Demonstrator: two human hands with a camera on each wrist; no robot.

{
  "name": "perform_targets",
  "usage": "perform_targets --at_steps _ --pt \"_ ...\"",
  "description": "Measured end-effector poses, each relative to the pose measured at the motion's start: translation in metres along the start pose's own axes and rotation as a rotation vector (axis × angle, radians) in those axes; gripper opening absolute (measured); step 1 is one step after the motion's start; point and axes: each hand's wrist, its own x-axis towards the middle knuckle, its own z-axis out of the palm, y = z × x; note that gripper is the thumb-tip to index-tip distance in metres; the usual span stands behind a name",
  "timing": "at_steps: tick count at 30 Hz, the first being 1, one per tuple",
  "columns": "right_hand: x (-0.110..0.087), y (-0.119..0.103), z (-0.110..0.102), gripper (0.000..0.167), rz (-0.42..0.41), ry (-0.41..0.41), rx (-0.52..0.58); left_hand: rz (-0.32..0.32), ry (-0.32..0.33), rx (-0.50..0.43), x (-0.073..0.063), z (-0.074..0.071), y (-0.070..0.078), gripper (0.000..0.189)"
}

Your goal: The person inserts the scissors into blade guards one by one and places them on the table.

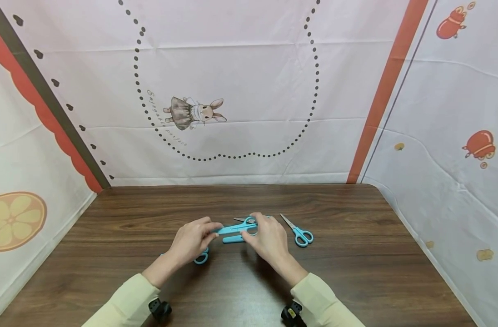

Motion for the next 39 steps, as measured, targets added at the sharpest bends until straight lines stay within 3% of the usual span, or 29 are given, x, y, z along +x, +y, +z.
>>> perform_targets --at_steps 14,26,34,39 --pt "0.002 -0.002 -0.001 0.046 -0.003 0.004 0.009 0.028 0.005 -0.009 0.002 -0.006 -0.008 0.02" --pt "0.0 -0.005 0.001 0.053 -0.04 -0.047 0.007 -0.083 -0.062 -0.018 0.002 -0.01 -0.016 0.015" --pt "0.001 -0.007 0.001 0.054 -0.086 -0.068 -0.001 -0.092 -0.064 -0.023 0.001 -0.012 -0.019 0.015" --pt "0.002 -0.01 -0.001 0.055 -0.111 -0.122 0.021 -0.092 -0.055 -0.008 -0.001 -0.014 -0.023 0.014"
